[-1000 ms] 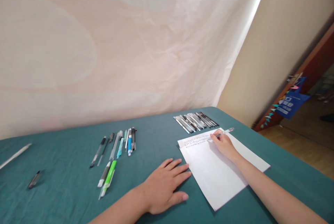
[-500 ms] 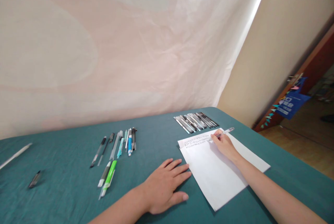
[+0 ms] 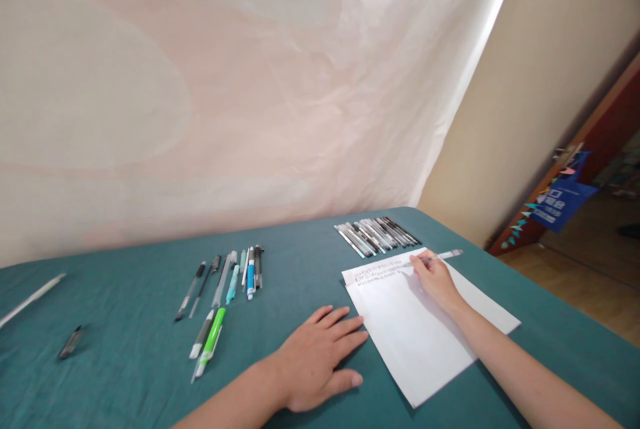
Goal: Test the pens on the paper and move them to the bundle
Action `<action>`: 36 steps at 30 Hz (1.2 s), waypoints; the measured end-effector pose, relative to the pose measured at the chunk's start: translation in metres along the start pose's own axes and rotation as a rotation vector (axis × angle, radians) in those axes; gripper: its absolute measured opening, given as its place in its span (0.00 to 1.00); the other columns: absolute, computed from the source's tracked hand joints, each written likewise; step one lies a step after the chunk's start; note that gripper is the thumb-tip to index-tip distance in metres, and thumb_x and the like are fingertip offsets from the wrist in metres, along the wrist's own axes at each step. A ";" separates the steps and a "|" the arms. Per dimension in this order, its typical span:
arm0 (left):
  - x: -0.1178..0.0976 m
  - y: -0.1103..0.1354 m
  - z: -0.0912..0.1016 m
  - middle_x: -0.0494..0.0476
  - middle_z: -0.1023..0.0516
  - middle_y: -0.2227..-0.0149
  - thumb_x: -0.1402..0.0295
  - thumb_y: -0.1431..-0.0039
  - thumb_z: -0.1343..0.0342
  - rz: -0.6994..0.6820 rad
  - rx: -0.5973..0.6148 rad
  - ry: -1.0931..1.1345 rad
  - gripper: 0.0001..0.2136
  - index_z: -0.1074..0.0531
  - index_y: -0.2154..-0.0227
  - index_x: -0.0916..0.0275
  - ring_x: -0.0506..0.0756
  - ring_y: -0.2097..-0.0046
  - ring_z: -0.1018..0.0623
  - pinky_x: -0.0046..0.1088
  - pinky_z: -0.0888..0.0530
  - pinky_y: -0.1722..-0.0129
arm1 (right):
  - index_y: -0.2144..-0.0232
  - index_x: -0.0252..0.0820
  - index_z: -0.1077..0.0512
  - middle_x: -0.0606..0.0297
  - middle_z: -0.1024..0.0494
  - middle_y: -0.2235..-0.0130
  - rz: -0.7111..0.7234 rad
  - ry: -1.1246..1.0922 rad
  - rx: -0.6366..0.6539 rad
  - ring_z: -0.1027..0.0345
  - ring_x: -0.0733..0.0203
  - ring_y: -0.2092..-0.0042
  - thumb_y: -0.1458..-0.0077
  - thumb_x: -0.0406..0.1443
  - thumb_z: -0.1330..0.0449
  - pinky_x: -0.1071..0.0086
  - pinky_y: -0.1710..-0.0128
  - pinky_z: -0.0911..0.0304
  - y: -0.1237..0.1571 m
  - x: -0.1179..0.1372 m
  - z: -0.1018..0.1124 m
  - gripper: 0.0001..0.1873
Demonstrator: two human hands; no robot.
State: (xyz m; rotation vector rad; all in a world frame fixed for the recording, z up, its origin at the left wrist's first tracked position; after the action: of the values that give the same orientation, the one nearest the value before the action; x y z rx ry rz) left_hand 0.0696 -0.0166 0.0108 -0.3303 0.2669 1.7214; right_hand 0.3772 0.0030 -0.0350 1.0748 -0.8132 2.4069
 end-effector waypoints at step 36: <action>0.011 0.014 0.016 0.55 0.26 0.61 0.60 0.39 0.57 0.003 -0.345 -0.012 0.12 0.39 0.57 0.59 0.53 0.61 0.27 0.27 0.34 0.59 | 0.61 0.41 0.36 0.64 0.27 0.71 0.964 0.491 0.349 0.35 0.60 0.68 0.40 0.32 0.54 0.68 0.67 0.51 0.092 0.176 -0.119 0.09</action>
State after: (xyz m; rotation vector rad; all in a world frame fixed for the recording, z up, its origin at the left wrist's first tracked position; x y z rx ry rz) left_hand 0.0527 -0.0034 0.0213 -0.5708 -0.0408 1.7707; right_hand 0.1505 0.0280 0.0033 0.0843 -0.8592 3.4937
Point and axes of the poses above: each hand's wrist, its own y-axis away from the middle knuckle, its own z-axis out of the back of the hand, x = y × z, the point moved 6 cm from there along -y, towards the middle knuckle
